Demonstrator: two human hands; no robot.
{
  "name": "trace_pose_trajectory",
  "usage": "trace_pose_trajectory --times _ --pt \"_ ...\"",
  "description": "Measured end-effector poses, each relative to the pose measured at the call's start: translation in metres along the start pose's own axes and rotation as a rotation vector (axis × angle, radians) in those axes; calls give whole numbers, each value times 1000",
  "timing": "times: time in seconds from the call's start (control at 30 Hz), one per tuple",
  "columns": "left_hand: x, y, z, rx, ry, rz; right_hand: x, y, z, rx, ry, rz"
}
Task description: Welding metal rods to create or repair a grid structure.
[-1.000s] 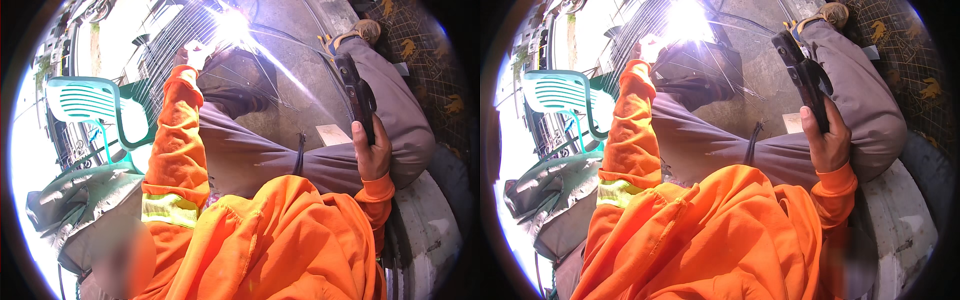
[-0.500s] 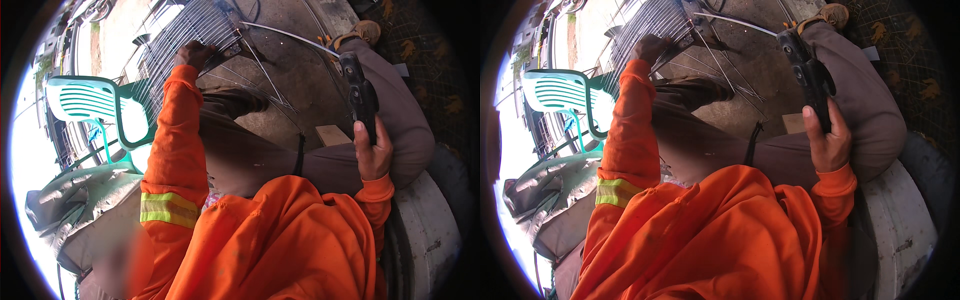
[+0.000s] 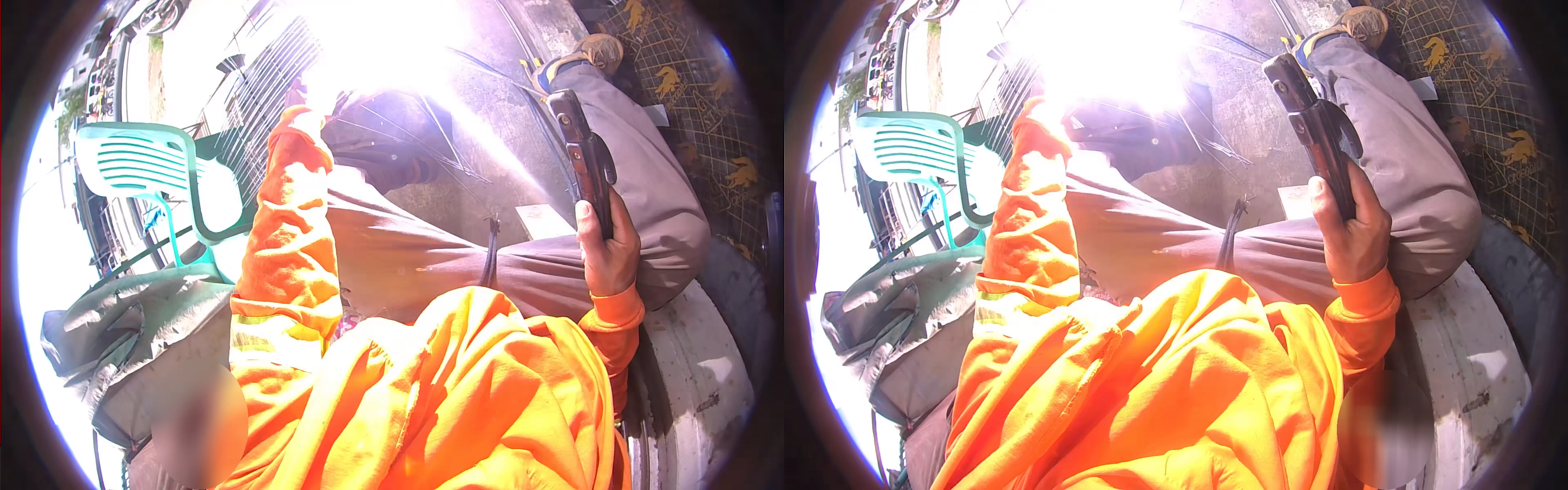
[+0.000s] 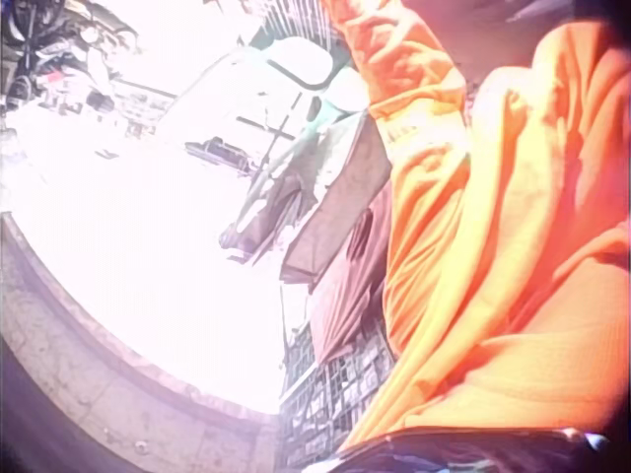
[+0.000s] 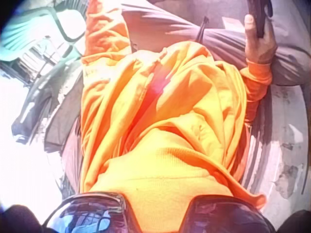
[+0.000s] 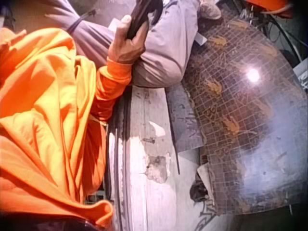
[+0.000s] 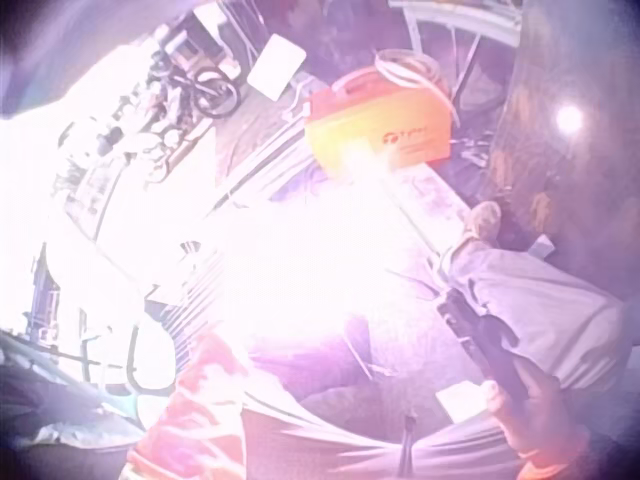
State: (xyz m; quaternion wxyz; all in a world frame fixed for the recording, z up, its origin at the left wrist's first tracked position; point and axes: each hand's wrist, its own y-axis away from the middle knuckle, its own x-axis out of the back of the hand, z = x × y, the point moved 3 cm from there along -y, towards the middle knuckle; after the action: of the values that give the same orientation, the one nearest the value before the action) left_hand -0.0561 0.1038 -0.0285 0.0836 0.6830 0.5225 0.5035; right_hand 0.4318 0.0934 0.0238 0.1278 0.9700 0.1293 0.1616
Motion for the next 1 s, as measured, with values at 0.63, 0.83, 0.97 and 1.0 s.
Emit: trace_pose_trajectory --times 0.63,0.83,0.97,1.0 --pt "5 22 10 -406 919 618 -1 8 -5 2 -17 23" --pt "-10 26 -4 -459 744 641 -4 11 4 214 158 39" --pt "-13 31 -3 -441 775 671 -7 8 2 223 188 12" --pt "-13 31 -3 -452 771 683 -7 8 1 227 192 14"
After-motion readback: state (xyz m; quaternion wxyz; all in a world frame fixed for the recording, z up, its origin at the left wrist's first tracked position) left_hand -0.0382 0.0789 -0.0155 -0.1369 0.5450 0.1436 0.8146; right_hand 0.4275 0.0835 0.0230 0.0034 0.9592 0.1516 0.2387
